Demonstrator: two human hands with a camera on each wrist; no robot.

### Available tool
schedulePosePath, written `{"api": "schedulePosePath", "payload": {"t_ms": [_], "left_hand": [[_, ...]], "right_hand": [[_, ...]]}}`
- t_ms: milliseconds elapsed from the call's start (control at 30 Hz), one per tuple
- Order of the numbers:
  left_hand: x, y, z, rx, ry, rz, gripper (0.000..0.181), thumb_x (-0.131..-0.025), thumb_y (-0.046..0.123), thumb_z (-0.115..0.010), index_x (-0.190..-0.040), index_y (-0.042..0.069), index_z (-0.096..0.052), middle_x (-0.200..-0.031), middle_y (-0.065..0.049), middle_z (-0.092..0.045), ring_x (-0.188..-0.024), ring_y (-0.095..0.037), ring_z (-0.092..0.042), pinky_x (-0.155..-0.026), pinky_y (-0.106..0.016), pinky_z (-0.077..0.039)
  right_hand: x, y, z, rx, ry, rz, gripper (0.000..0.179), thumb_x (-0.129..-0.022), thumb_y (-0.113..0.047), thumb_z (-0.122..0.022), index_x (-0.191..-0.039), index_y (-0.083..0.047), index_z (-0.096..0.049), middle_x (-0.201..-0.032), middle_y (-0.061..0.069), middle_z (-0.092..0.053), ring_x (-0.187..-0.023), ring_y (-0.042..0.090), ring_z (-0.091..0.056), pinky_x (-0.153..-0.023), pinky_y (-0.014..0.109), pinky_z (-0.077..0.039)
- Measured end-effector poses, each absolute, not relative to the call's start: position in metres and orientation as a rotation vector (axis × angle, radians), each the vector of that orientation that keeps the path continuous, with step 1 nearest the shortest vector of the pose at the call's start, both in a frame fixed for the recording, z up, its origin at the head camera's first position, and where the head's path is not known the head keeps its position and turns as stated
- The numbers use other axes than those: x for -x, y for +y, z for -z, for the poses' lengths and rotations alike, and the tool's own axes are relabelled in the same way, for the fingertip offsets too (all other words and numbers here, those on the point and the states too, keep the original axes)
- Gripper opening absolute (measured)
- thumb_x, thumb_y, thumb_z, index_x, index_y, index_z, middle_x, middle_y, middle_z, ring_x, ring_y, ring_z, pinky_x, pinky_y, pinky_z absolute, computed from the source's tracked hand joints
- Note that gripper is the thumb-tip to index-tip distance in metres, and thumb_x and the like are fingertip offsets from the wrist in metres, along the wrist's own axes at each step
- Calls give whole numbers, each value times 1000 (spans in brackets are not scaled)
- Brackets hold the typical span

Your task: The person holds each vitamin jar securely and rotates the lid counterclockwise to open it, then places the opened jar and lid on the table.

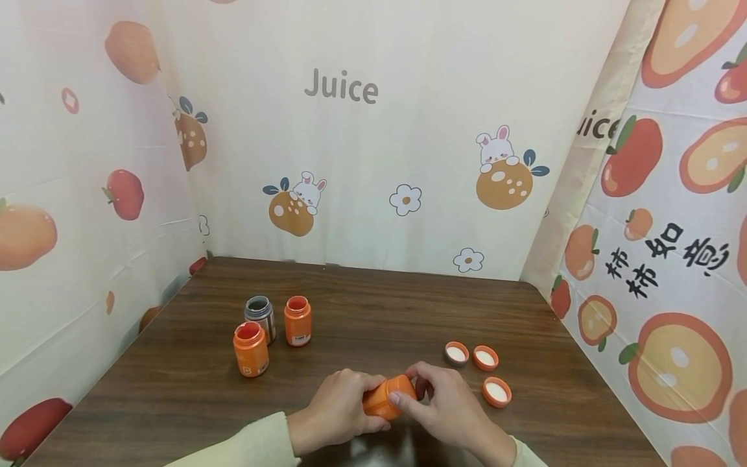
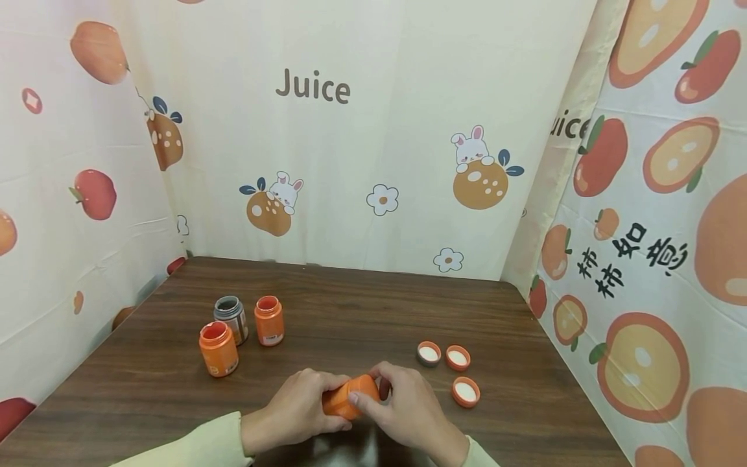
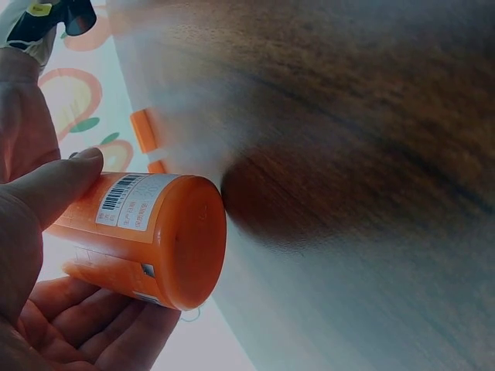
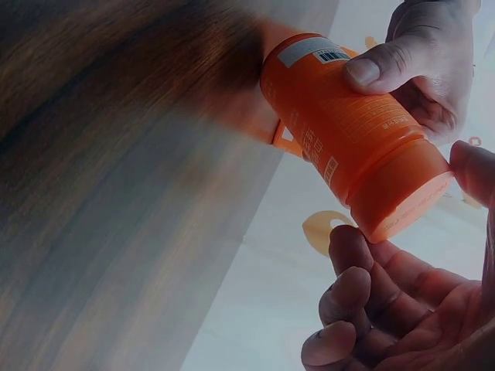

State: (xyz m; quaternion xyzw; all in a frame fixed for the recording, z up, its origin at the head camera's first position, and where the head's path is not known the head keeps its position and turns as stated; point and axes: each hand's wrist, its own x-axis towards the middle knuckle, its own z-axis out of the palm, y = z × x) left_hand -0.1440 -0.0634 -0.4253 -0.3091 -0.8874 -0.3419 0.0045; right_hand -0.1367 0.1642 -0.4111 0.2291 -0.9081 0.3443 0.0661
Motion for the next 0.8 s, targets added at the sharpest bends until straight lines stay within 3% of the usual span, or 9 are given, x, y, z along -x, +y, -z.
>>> {"api": "schedulePosePath", "payload": {"t_ms": [333,600,800], "left_hand": [[144,-63,425,983,-2773,1059,42,-74,32,-94,-112,22,-76,-86,20,-67,-69,3,-55,-64,-20,-47],[144,-63,425,981,-2772,1085,43,-74,32,-94,-111,22,-76,-87,20,-67,-68,3,-55,-62,-20,-47],[144,-63,425,975,-2785,1087,43,-74,32,-94,-112,22,-76,-88,19,-68,-69,2,-55,-63,-20,-46]], "right_hand": [[138,165,410,-762,-2722,-1066,27,-89,-52,-76,-99,-28,-68,-76,-17,-60,-62,9,-53,-55,22,-44],[139,169,410,-822,-2704,-1031,35,-88,-49,-79,-109,-24,-69,-86,-19,-62,-77,14,-60,-68,23,-48],[139,171,411,-888,-2653,-1015,38,-86,-46,-82,-114,-25,-69,-89,-19,-61,-79,15,-58,-69,26,-48]]}}
